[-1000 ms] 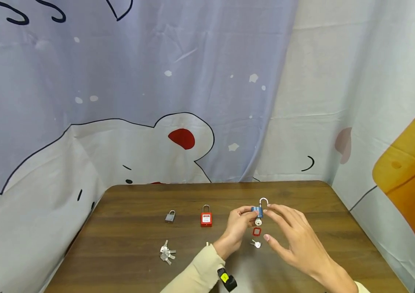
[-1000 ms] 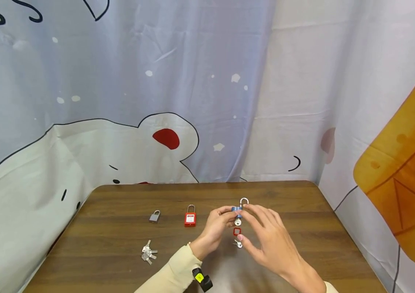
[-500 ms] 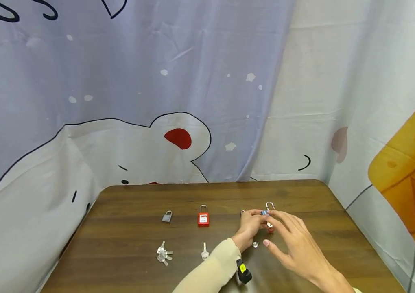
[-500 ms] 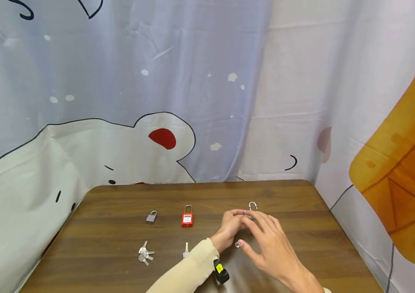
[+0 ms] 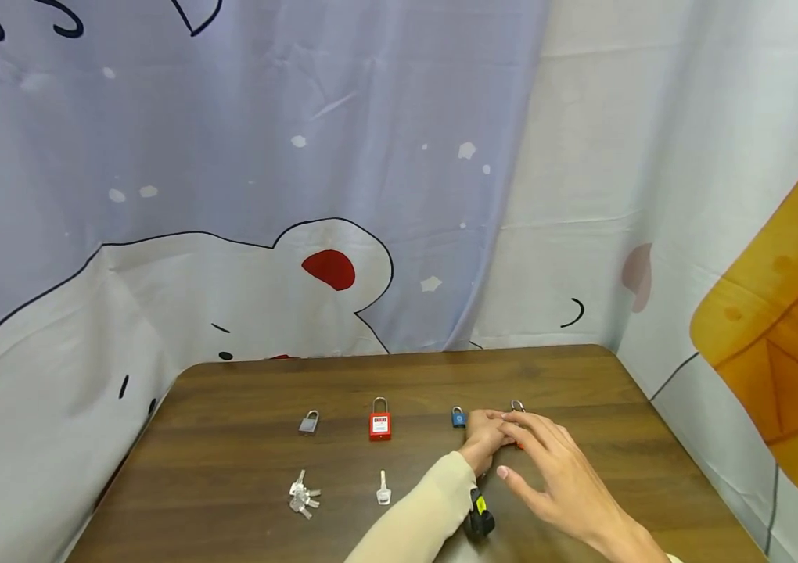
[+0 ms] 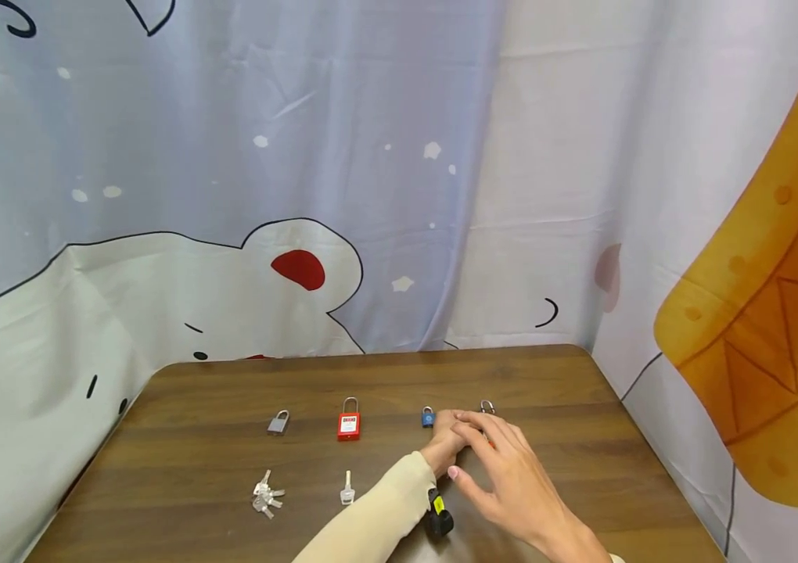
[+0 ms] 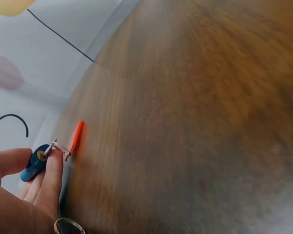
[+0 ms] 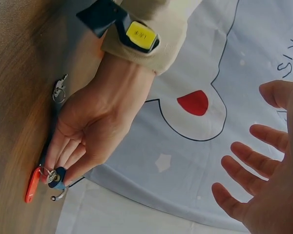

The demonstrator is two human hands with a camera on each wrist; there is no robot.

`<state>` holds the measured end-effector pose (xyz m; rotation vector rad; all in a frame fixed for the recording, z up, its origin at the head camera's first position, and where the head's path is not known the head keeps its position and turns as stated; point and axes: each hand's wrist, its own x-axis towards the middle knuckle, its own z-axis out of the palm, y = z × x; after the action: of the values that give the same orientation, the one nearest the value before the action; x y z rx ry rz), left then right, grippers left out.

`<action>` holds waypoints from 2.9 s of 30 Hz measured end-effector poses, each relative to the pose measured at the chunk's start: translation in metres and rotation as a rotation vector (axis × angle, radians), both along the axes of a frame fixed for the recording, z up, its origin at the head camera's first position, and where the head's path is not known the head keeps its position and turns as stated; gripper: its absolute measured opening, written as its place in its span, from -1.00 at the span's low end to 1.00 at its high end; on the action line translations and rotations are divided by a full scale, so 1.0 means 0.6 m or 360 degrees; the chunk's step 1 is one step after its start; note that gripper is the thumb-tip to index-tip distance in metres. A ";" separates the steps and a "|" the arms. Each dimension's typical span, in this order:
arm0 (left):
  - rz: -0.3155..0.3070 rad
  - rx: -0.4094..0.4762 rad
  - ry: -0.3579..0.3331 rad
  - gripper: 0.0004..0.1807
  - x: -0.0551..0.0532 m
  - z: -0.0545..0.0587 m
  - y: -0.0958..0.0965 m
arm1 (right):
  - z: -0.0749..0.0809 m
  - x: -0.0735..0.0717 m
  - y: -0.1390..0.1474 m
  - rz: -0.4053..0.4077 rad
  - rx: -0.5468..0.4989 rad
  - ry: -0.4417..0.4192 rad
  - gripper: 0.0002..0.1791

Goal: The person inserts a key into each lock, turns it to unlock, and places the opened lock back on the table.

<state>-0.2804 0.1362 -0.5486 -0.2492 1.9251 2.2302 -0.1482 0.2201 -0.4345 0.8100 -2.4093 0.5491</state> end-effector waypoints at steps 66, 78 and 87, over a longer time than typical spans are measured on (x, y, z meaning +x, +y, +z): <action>-0.0380 -0.0986 0.0853 -0.68 0.022 0.137 -0.192 | 0.033 0.013 -0.009 -0.0015 -0.0098 -0.0037 -0.48; -0.0231 -0.1507 0.1410 -0.48 0.109 0.190 -0.258 | 0.043 0.014 -0.021 0.0102 -0.0187 0.0147 -0.45; -0.0131 -0.1782 0.1742 -0.38 0.146 0.208 -0.303 | 0.036 0.000 -0.023 0.0020 -0.0132 0.0024 -0.47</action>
<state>-0.1929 -0.0455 -0.4240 1.1034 3.3915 0.9295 -0.1485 0.2061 -0.4130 0.7917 -2.3528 0.6414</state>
